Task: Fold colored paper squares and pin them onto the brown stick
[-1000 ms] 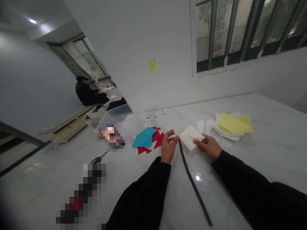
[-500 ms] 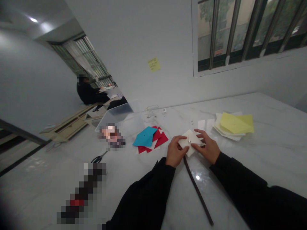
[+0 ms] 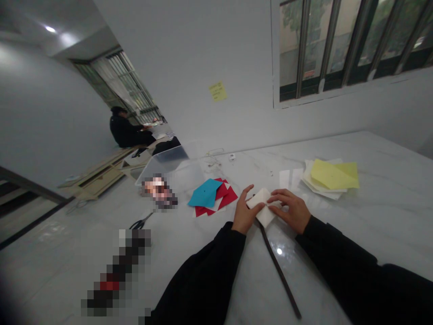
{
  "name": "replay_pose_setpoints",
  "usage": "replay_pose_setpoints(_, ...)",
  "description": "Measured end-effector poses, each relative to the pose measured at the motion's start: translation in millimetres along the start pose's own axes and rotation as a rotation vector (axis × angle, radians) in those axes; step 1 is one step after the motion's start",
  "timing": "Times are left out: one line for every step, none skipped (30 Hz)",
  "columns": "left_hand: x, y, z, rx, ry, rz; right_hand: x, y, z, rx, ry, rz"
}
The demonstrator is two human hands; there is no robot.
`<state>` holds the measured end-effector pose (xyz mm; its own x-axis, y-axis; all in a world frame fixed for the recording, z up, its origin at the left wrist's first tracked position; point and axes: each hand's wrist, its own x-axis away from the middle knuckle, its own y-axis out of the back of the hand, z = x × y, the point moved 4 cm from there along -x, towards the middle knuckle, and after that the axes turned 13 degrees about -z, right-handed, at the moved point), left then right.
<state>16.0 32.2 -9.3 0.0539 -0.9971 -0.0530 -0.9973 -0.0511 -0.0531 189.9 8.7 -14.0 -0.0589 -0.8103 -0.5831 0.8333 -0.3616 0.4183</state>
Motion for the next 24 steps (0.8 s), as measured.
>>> replay_pose_setpoints(-0.6,0.1,0.9,0.003,0.011,-0.006,-0.1,-0.1,0.6,0.021,0.022,-0.005)
replay_pose_setpoints(-1.1,0.2,1.6,0.000,0.019,-0.012,-0.3,0.0,1.3,0.047,0.045,-0.014)
replay_pose_setpoints(-1.4,0.3,2.1,-0.011,0.022,-0.019,-0.6,0.3,2.3,0.074,0.066,-0.026)
replay_pose_setpoints(-1.6,0.3,2.3,-0.029,0.022,-0.024,-0.9,0.8,3.4,0.098,0.085,-0.038)
replay_pose_setpoints(-1.7,0.2,2.3,-0.048,0.018,-0.026,-1.1,1.1,4.8,0.114,0.102,-0.045)
replay_pose_setpoints(-1.7,0.0,2.2,-0.064,0.014,-0.027,-1.3,1.3,6.3,0.122,0.113,-0.045)
replay_pose_setpoints(-1.7,-0.3,2.1,-0.074,0.011,-0.025,-1.4,1.3,7.7,0.123,0.118,-0.038)
replay_pose_setpoints(-1.6,-0.6,2.2,-0.079,0.010,-0.021,-1.5,1.2,9.0,0.119,0.117,-0.025)
replay_pose_setpoints(-1.5,-0.9,2.5,-0.078,0.011,-0.017,-1.4,1.0,10.1,0.115,0.114,-0.010)
replay_pose_setpoints(-1.5,-1.1,2.8,-0.076,0.014,-0.013,-1.2,0.9,11.1,0.112,0.109,0.002)
replay_pose_setpoints(-1.5,-1.2,3.2,-0.077,0.017,-0.011,-0.9,0.8,11.8,0.112,0.103,0.012)
replay_pose_setpoints(-1.6,-1.1,3.5,-0.081,0.018,-0.009,-0.6,0.6,12.3,0.114,0.097,0.019)
replay_pose_setpoints(-1.7,-1.1,3.7,-0.086,0.017,-0.008,-0.3,0.4,12.6,0.117,0.093,0.022)
replay_pose_setpoints(-1.8,-0.9,3.7,-0.091,0.015,-0.008,0.1,0.4,12.8,0.123,0.089,0.021)
replay_pose_setpoints(-1.9,-0.8,3.5,-0.097,0.011,-0.009,0.4,0.3,13.0,0.129,0.086,0.020)
replay_pose_setpoints(-2.0,-0.8,3.4,-0.104,0.007,-0.010,0.7,0.2,13.0,0.134,0.082,0.019)
replay_pose_setpoints(-2.0,-0.8,3.4,-0.113,0.004,-0.011,1.0,0.1,13.2,0.136,0.077,0.019)
replay_pose_setpoints(-2.0,-0.8,3.5,-0.121,0.003,-0.012,1.1,0.1,13.3,0.135,0.071,0.020)
replay_pose_setpoints(-2.0,-0.9,3.7,-0.126,0.004,-0.012,1.3,0.1,13.5,0.133,0.063,0.023)
replay_pose_setpoints(-1.9,-1.1,4.0,-0.127,0.006,-0.011,1.3,0.2,13.7,0.129,0.053,0.025)
replay_pose_setpoints(-1.8,-1.3,4.3,-0.127,0.007,-0.009,1.4,0.3,13.9,0.124,0.043,0.028)
replay_pose_setpoints(-1.7,-1.4,4.4,-0.124,0.005,-0.007,1.5,0.4,14.1,0.120,0.035,0.031)
replay_pose_setpoints(-1.6,-1.4,4.4,-0.122,0.001,-0.006,1.6,0.4,14.2,0.118,0.029,0.034)
replay_pose_setpoints(-1.5,-1.4,4.4,-0.122,-0.003,-0.007,1.7,0.5,14.2,0.120,0.023,0.036)
